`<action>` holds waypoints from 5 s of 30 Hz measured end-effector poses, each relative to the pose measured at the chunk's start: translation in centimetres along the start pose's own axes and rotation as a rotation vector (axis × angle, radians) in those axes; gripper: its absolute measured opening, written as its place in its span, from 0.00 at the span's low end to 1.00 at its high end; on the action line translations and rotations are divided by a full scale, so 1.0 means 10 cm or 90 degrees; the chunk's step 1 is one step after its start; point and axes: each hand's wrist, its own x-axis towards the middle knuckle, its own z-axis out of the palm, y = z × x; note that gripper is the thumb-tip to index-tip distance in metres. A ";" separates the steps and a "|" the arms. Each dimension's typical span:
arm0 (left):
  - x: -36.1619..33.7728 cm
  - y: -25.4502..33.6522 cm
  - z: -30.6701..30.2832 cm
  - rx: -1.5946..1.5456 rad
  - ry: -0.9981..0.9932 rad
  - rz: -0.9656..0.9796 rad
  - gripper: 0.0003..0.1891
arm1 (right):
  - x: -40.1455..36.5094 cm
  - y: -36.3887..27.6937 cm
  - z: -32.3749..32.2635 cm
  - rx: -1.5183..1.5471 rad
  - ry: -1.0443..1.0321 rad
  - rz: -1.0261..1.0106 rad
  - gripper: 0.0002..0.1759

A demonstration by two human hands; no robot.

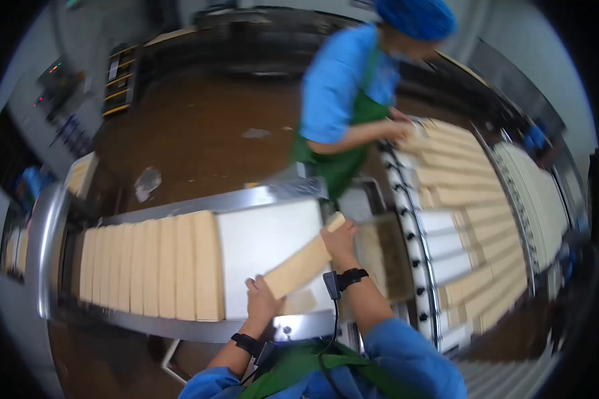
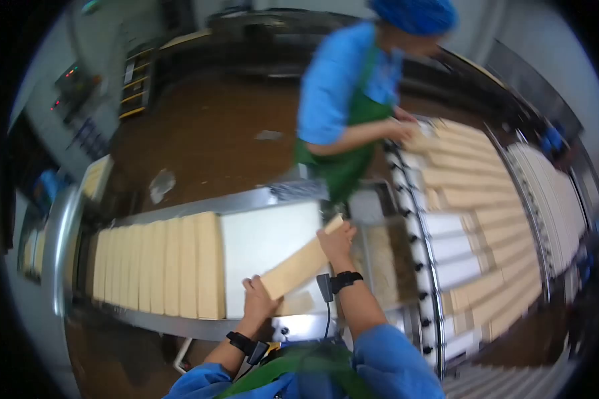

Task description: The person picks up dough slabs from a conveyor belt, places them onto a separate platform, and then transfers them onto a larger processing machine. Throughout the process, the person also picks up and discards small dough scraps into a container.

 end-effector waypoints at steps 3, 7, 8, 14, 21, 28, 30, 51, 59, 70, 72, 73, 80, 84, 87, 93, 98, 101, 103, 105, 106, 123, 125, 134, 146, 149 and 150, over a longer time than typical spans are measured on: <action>0.00 0.51 0.06 -0.102 0.036 0.110 0.39 | 0.03 0.54 -0.57 0.092 0.138 0.054 0.43; -0.06 1.36 0.32 -0.110 -0.008 0.300 0.38 | -0.16 1.06 -1.83 0.137 0.301 0.103 0.42; -0.10 1.57 0.39 -0.134 -0.027 0.342 0.38 | -0.15 1.21 -2.07 0.152 0.317 0.130 0.42; -0.32 2.57 0.75 -0.232 -0.142 0.506 0.40 | 0.10 2.28 -3.17 -0.158 0.216 0.307 0.35; -0.31 3.10 1.11 -0.304 -0.345 0.465 0.36 | 0.73 3.18 -3.61 -0.294 0.134 0.292 0.30; -0.32 3.23 1.41 -0.229 -0.320 0.498 0.36 | 0.75 3.18 -3.86 -0.256 0.039 0.291 0.30; -0.31 3.32 1.47 -0.231 -0.345 0.501 0.36 | 0.80 3.32 -3.81 -0.283 0.075 0.304 0.29; -0.37 2.72 1.44 -0.438 -0.294 0.208 0.32 | -0.23 2.49 -2.73 -0.343 0.015 -0.290 0.31; -0.43 1.44 0.91 -0.263 -0.184 0.228 0.16 | -0.27 2.02 -2.39 -0.285 -0.031 -0.274 0.30; -0.65 0.87 0.65 -0.178 -0.241 0.435 0.15 | -0.24 1.90 -1.76 -0.470 -0.005 -0.308 0.18; -0.62 0.82 0.66 -0.221 -0.254 0.400 0.14 | -0.22 1.83 -1.82 -0.542 -0.090 -0.261 0.17; -0.62 0.76 0.68 -0.238 -0.258 0.372 0.14 | -0.22 1.84 -1.79 -0.555 -0.074 -0.270 0.16; -0.65 0.53 0.46 -0.561 -0.330 0.055 0.11 | -0.11 2.07 -1.72 -0.507 0.012 -0.361 0.25; -0.80 0.35 0.18 -0.570 -0.275 -0.021 0.11 | -0.18 1.94 -1.82 -0.449 0.040 -0.388 0.23; -0.89 0.23 -0.01 -0.574 -0.213 -0.062 0.10 | -0.17 1.82 -1.71 -0.458 0.045 -0.419 0.23; -0.90 -0.33 -0.19 -0.535 0.026 -0.039 0.12 | -0.07 1.94 -1.89 -0.373 -0.042 -0.361 0.24; -0.86 -0.75 -0.34 -0.561 0.246 -0.121 0.16 | -0.01 1.89 -1.92 -0.377 -0.070 -0.306 0.23; -0.81 -1.12 -0.39 -0.535 0.335 -0.192 0.17 | 0.05 1.94 -1.86 -0.318 -0.030 -0.287 0.21; -0.78 -1.30 -0.52 -0.489 0.355 -0.289 0.18 | 0.03 1.83 -1.79 -0.283 0.016 -0.267 0.20; -0.71 -1.62 -0.49 -0.125 0.465 -0.255 0.24 | -0.09 1.63 -1.67 -0.256 0.083 -0.374 0.18; -0.67 -1.70 -0.50 0.060 0.504 -0.235 0.28 | -0.11 1.55 -1.59 -0.221 0.101 -0.433 0.18; -0.24 -1.66 -0.76 0.300 0.187 -0.440 0.45 | -0.82 -0.84 1.64 -0.259 -0.308 -0.594 0.36; -0.25 -1.60 -0.83 0.305 0.188 -0.424 0.44 | -0.94 -1.17 1.98 -0.280 -0.328 -0.565 0.37; -0.29 -1.67 -0.80 0.293 0.202 -0.379 0.43 | -1.25 -2.35 2.85 -0.278 -0.389 -0.525 0.39; -0.25 -1.68 -0.77 0.254 0.199 -0.298 0.43 | -1.23 -2.22 2.37 -0.237 -0.336 -0.330 0.36; -0.22 -1.31 -0.95 0.066 0.053 -0.216 0.42 | -0.91 -1.85 1.81 -0.227 -0.307 -0.230 0.39; -0.24 -1.22 -0.96 0.008 0.018 -0.151 0.42 | -0.77 -1.73 1.61 -0.224 -0.296 -0.188 0.40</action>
